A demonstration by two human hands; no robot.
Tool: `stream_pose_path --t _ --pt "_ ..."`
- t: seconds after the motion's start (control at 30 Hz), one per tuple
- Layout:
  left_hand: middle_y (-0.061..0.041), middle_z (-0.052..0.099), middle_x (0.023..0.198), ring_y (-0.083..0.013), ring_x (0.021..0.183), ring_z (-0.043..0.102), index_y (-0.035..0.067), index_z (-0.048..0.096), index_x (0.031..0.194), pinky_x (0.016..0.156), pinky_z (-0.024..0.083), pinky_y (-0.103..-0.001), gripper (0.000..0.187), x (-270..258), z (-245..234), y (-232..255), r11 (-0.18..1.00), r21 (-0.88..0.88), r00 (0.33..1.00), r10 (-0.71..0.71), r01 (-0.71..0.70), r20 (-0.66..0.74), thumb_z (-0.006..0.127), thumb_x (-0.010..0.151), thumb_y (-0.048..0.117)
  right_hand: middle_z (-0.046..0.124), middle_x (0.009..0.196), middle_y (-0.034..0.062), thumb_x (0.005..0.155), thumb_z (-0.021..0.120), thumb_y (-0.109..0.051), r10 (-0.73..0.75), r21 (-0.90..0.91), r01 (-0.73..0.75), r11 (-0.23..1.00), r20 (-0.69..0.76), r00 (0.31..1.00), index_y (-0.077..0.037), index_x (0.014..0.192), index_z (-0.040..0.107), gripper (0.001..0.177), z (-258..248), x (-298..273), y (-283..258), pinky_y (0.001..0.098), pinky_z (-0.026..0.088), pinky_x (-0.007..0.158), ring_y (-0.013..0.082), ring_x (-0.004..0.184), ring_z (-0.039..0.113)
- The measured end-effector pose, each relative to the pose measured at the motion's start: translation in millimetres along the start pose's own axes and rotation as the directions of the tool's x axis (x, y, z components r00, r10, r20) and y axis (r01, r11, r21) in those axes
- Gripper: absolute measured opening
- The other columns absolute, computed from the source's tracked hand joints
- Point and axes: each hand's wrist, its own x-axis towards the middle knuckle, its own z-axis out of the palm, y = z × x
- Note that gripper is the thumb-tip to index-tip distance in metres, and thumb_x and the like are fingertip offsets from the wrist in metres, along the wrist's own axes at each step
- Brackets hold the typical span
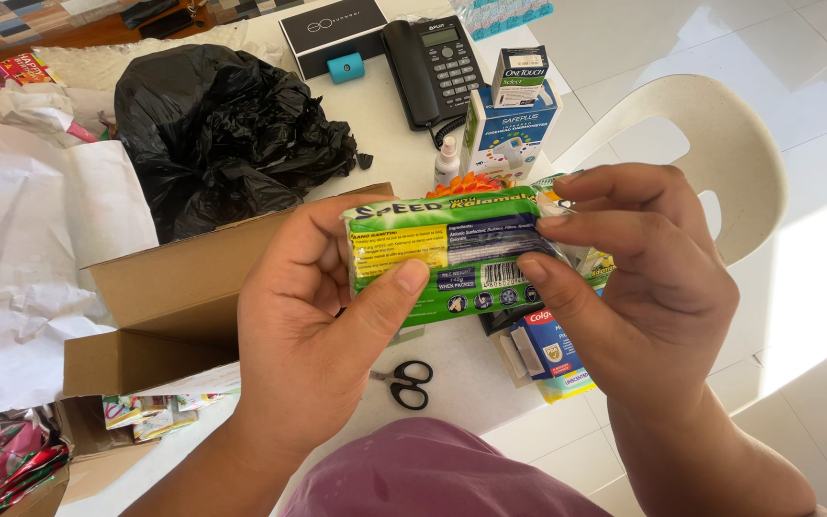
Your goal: The person unwraps festive wrapping paper from a boxed solar flood light using scissors and their hands, removes the paper, opens the product box, and takes out soap packages, peeling the plastic wrapper off one soap bar.
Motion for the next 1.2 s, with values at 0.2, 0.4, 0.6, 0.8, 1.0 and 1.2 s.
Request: stream_pose_path --t 0.2,0.4,0.6,0.8,1.0,1.2 --pt "-0.011 0.071 0.117 -0.0110 0.108 0.067 -0.005 0.053 0.134 0.097 0.057 -0.028 0.036 3.1 1.4 -3.8 1.000 0.005 1.000 0.004 -0.004 0.008 0.066 0.101 -0.002 0.064 0.121 0.0108 0.089 0.085 -0.002 0.005 0.010 -0.005 1.000 -0.048 0.999 -0.005 0.100 0.067 0.022 -2.2 -6.0 9.6 0.0245 0.051 0.097 0.0122 0.111 0.059" --pt "-0.011 0.069 0.120 -0.0112 0.110 0.065 -0.005 0.054 0.135 0.100 0.054 -0.029 0.036 5.5 -2.8 -6.5 1.000 -0.027 1.000 -0.001 0.002 0.022 0.067 0.101 -0.001 0.060 0.130 0.0101 0.090 0.085 -0.008 0.054 0.260 -0.063 0.964 0.041 0.998 -0.005 0.097 0.069 0.018 -9.4 -4.3 14.8 0.0274 0.049 0.109 0.0130 0.120 0.059" --pt "-0.010 0.068 0.121 -0.0118 0.112 0.064 -0.004 0.052 0.136 0.102 0.054 -0.030 0.035 7.5 -5.0 -8.9 0.998 -0.053 0.998 -0.020 0.023 0.067 0.064 0.104 0.002 0.057 0.131 0.0107 0.088 0.084 -0.010 0.019 0.352 -0.059 0.934 0.115 0.993 -0.006 0.095 0.070 0.016 -15.0 4.1 17.1 0.0330 0.053 0.113 0.0175 0.124 0.063" --pt "-0.006 0.067 0.111 -0.0083 0.088 0.061 0.003 0.045 0.138 0.072 0.056 -0.027 0.042 11.9 -7.3 -9.3 0.974 -0.010 0.970 -0.222 0.225 0.100 0.053 0.105 0.027 0.057 0.130 0.0094 0.088 0.084 -0.009 -0.066 0.225 0.040 0.973 0.110 0.992 -0.006 0.094 0.070 0.016 -13.4 6.1 17.6 0.0314 0.055 0.111 0.0159 0.121 0.063" --pt "-0.002 0.062 0.093 -0.0043 0.078 0.053 0.004 0.051 0.130 0.065 0.049 -0.023 0.039 11.2 -8.7 -13.9 0.951 -0.005 0.949 -0.307 0.308 0.065 0.052 0.106 0.034 0.057 0.131 0.0114 0.083 0.086 -0.006 -0.108 0.168 0.076 0.983 0.188 0.976 -0.007 0.092 0.071 0.017 -9.8 4.9 16.5 0.0334 0.057 0.108 0.0199 0.123 0.062" --pt "-0.001 0.065 0.095 -0.0046 0.075 0.054 0.005 0.051 0.122 0.060 0.047 -0.024 0.031 9.9 -8.2 -16.7 0.949 0.023 0.949 -0.313 0.314 -0.023 0.067 0.098 0.016 0.059 0.132 0.0116 0.084 0.082 -0.003 -0.030 0.358 -0.044 0.933 0.197 0.980 -0.004 0.097 0.071 0.017 -9.7 -1.4 16.6 0.0330 0.054 0.111 0.0190 0.125 0.062"
